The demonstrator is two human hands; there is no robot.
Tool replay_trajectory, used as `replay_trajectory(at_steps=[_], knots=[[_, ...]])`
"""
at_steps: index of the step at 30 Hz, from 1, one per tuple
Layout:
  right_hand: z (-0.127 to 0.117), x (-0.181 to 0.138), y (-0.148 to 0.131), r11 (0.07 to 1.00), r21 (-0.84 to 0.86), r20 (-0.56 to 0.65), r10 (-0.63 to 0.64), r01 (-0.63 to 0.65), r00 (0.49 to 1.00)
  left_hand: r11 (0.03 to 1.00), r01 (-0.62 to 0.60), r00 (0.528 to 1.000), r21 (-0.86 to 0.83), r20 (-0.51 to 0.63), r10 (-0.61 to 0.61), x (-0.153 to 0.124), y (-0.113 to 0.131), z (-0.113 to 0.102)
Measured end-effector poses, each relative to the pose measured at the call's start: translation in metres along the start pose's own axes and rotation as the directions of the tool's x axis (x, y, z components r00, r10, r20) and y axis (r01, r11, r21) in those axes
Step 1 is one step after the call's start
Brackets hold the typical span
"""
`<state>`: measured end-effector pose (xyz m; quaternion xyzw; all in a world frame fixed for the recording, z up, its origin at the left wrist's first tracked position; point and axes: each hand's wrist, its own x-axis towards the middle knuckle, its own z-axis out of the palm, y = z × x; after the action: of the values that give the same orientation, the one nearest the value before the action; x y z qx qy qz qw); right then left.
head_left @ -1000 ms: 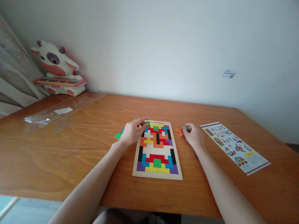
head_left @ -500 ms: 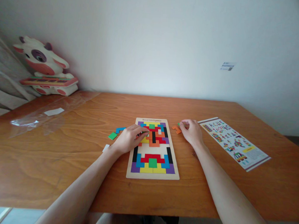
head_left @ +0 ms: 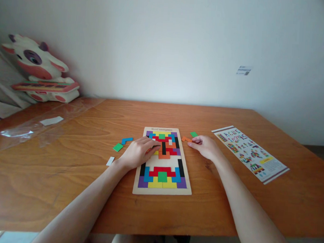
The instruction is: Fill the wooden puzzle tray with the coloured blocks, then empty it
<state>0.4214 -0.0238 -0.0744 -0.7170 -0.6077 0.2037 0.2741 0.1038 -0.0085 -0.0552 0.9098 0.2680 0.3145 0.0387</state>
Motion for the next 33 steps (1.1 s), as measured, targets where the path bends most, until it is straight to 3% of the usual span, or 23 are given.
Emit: replay_trajectory(at_steps=[12, 17, 21, 24, 26, 29, 33], knots=[[0.006, -0.002, -0.004, 0.979, 0.201, -0.075, -0.009, 0.024, 0.997, 0.998, 0.059, 0.998, -0.023, 0.001, -0.059, -0.001, -0.002, 0.002], [0.003, -0.009, -0.021, 0.957, 0.236, -0.205, -0.117, 0.166, 0.972, 0.993, 0.118, 0.993, -0.011, -0.011, -0.118, -0.002, -0.004, 0.004], [0.004, -0.025, -0.047, 0.894, 0.36, -0.063, -0.26, 0.265, 0.963, 0.992, 0.125, 0.992, -0.013, -0.014, -0.125, -0.002, -0.003, 0.002], [0.009, -0.039, -0.066, 0.864, 0.399, 0.122, -0.38, 0.306, 0.917, 0.991, 0.134, 0.991, -0.008, -0.012, -0.134, -0.002, -0.003, 0.002], [0.013, -0.046, -0.073, 0.842, 0.441, 0.169, -0.417, 0.31, 0.893, 0.988, 0.154, 0.988, -0.009, -0.006, -0.154, -0.002, -0.004, 0.003], [0.018, -0.049, -0.075, 0.812, 0.494, 0.148, -0.43, 0.31, 0.89, 0.987, 0.162, 0.987, -0.019, 0.005, -0.162, -0.002, -0.005, 0.004], [0.02, -0.046, -0.073, 0.824, 0.441, 0.047, -0.417, 0.355, 0.908, 0.989, 0.145, 0.989, -0.025, 0.011, -0.145, -0.002, -0.004, 0.005]])
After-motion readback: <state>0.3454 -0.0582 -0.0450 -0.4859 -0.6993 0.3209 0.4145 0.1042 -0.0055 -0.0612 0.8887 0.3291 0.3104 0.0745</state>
